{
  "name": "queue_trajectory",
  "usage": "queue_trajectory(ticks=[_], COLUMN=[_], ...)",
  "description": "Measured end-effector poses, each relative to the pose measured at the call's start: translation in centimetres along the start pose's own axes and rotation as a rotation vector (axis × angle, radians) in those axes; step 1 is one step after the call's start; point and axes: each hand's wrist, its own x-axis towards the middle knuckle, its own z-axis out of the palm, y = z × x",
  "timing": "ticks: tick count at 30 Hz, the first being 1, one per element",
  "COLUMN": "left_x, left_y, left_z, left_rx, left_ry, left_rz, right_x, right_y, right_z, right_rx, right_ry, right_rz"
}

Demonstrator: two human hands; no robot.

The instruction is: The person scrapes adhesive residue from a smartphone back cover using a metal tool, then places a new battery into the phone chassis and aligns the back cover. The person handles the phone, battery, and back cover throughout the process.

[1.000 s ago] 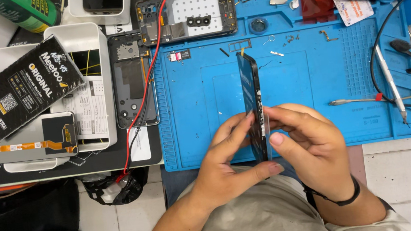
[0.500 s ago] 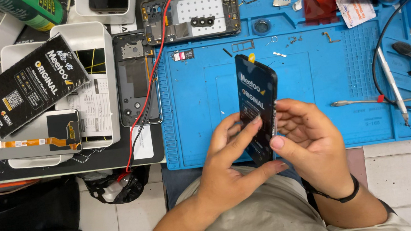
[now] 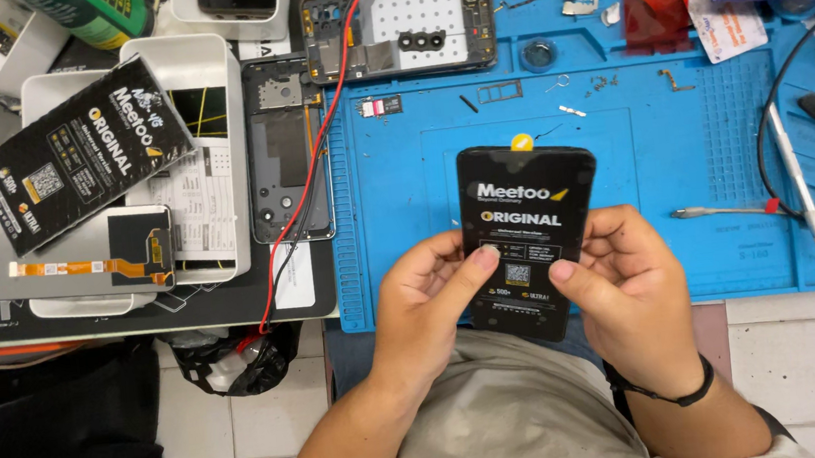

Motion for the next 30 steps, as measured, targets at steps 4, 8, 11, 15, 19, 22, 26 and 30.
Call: queue_trajectory(ticks=[4,8,11,15,19,22,26,30], left_x=[-0.3,-0.2,-0.2,-0.4,-0.5,-0.5,-0.4,-0.2], left_y=[-0.5,-0.7,-0.8,-1.2,-1.1,-0.9,-0.3,0.2], left_z=[-0.7,-0.9,-1.1,-1.2,-1.3,-1.3,-1.2,-1.3], left_rx=[-0.026,0.036,0.103,0.124,0.210,0.278,0.367,0.498], left_ry=[-0.016,-0.011,-0.043,-0.081,-0.116,-0.120,-0.140,-0.206], left_rz=[0.028,0.086,0.140,0.148,0.208,0.249,0.330,0.370], right_x=[0.3,0.9,1.1,2.0,2.8,2.9,2.4,2.1], right_y=[0.5,-0.4,-2.5,-5.7,-7.7,-7.9,-7.8,-7.7], right_z=[-0.2,0.5,1.4,2.5,3.6,4.2,4.3,4.0], right_rx=[0.088,-0.091,-0.243,-0.594,-0.870,-0.912,-0.873,-0.867], right_ry=[-0.014,-0.004,0.016,0.020,-0.030,-0.040,-0.027,-0.022], right_rz=[-0.006,-0.070,-0.272,-0.601,-0.667,-0.650,-0.640,-0.635])
